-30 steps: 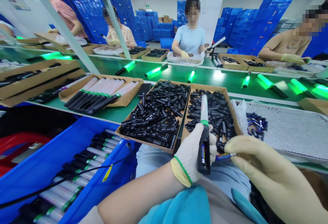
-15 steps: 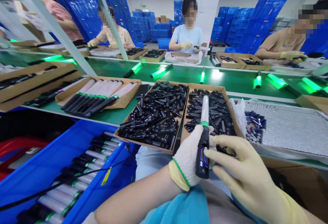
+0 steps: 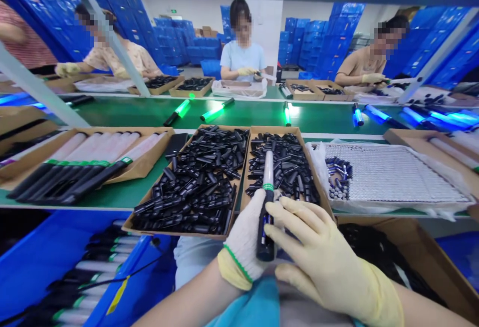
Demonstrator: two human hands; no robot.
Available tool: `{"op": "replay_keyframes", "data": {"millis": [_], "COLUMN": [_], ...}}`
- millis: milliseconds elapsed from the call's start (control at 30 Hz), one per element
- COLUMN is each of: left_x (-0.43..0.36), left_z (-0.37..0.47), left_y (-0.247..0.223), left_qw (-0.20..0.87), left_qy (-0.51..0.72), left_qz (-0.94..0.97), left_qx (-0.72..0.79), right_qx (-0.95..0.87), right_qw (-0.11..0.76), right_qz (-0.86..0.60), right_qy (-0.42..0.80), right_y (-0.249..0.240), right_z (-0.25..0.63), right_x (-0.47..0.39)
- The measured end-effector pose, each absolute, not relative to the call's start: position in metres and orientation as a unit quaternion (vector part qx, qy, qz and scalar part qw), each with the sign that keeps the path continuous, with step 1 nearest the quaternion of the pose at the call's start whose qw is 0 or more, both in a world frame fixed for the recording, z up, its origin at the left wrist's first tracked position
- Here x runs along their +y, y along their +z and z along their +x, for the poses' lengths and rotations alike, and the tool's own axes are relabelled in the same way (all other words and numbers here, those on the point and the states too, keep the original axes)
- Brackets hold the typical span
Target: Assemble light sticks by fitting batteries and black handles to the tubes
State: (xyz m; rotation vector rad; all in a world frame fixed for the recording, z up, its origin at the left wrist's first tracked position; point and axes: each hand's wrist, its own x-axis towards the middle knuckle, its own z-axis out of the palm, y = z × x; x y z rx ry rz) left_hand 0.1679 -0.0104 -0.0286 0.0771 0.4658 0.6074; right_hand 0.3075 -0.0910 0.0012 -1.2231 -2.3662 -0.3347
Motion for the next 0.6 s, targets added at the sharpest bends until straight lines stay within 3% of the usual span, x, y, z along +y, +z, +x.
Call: {"op": "replay_keyframes", "data": {"millis": [133, 233, 400, 600], "left_x": [-0.008, -0.011, -0.016, -0.018], "left_z": [0.165, 0.165, 0.168, 0.165], "left_y": [-0.023, -0.019, -0.017, -0.008], "left_qw": [0.921, 0.917, 0.918, 0.908], "left_qy": [0.293, 0.286, 0.275, 0.289], "left_qz": [0.077, 0.092, 0.095, 0.089], "left_qx": [0.246, 0.263, 0.269, 0.289], "right_qx": [-0.753, -0.588, -0.565, -0.534], "right_qw": [0.243, 0.135, 0.077, 0.167], "right_qz": [-0.601, -0.796, -0.821, -0.828], "right_qy": [-0.109, -0.04, 0.034, 0.038], "right_y": [-0.009, -0.021, -0.044, -0.033], "right_z": [0.362, 0.423, 0.469, 0.452], "right_x": [-0.065, -0.037, -0.004, -0.014]}}
